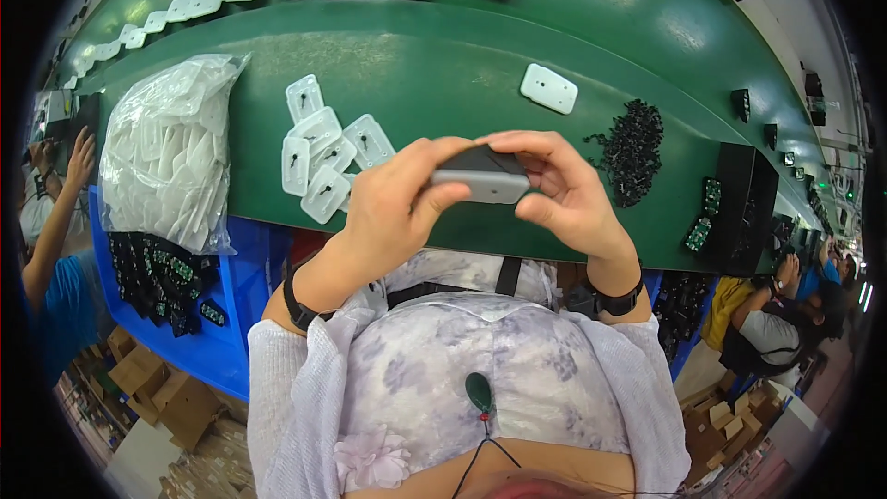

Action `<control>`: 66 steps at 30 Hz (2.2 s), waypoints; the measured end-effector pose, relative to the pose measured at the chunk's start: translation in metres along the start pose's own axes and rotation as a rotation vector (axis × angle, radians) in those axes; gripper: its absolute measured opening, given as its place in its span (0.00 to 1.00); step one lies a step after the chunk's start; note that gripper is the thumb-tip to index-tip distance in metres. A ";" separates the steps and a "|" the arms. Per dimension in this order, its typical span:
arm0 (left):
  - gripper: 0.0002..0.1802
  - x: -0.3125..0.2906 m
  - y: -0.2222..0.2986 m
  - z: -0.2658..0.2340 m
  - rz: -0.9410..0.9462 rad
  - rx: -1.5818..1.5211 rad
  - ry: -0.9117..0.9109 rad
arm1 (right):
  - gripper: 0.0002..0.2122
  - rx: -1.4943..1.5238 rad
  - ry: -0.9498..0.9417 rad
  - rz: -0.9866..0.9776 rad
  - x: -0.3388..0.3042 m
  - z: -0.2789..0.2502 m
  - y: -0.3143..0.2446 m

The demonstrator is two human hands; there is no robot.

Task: The person picks up a black housing, inserts a circuit board, and presses a white cover onto the assembly before placing it on the workbench. They then pick up a small black component, insert it into a white base, and set it aside.

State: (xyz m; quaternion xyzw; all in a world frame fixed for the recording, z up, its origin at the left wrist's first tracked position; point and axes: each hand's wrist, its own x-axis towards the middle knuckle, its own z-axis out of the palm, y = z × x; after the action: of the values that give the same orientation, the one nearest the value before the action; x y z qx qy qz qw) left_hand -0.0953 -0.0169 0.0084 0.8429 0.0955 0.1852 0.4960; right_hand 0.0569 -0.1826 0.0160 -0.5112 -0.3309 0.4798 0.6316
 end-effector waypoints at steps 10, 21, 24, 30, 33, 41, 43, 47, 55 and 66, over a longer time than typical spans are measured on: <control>0.23 0.041 0.001 0.020 -0.274 -0.492 -0.020 | 0.23 -0.159 0.325 -0.110 0.023 -0.010 -0.011; 0.20 -0.005 -0.033 -0.028 -0.230 -0.250 0.254 | 0.18 -0.932 0.322 -0.099 0.123 -0.164 -0.046; 0.15 -0.013 -0.051 -0.058 -0.318 -0.012 0.513 | 0.14 -1.052 0.131 0.023 0.146 -0.183 -0.049; 0.17 -0.008 -0.080 -0.088 -0.492 0.662 0.424 | 0.15 -1.182 -0.062 0.174 0.179 -0.186 -0.051; 0.23 0.004 -0.086 -0.080 -0.416 0.943 0.295 | 0.14 -1.227 -0.035 0.130 0.184 -0.202 -0.050; 0.28 0.030 -0.088 -0.069 -0.361 1.042 0.199 | 0.17 -0.803 -0.319 -0.419 0.189 -0.240 -0.029; 0.28 0.031 -0.088 -0.072 -0.360 1.029 0.190 | 0.17 -0.862 -0.030 -0.169 0.179 -0.222 -0.037; 0.28 0.026 -0.091 -0.072 -0.360 0.962 0.179 | 0.18 -1.025 0.343 0.050 0.135 -0.188 -0.067; 0.24 0.059 -0.051 -0.019 0.069 0.844 0.044 | 0.10 -1.508 0.367 -0.073 0.007 -0.139 -0.049; 0.22 0.123 -0.054 0.095 0.557 0.612 -0.229 | 0.09 -1.465 0.384 -0.143 -0.033 -0.105 0.019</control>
State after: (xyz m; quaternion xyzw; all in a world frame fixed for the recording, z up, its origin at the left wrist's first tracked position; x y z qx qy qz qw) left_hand 0.0567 -0.0248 -0.0535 0.9599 -0.1408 0.1804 0.1617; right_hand 0.1361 -0.2482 -0.0273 -0.8518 -0.4814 -0.0021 0.2068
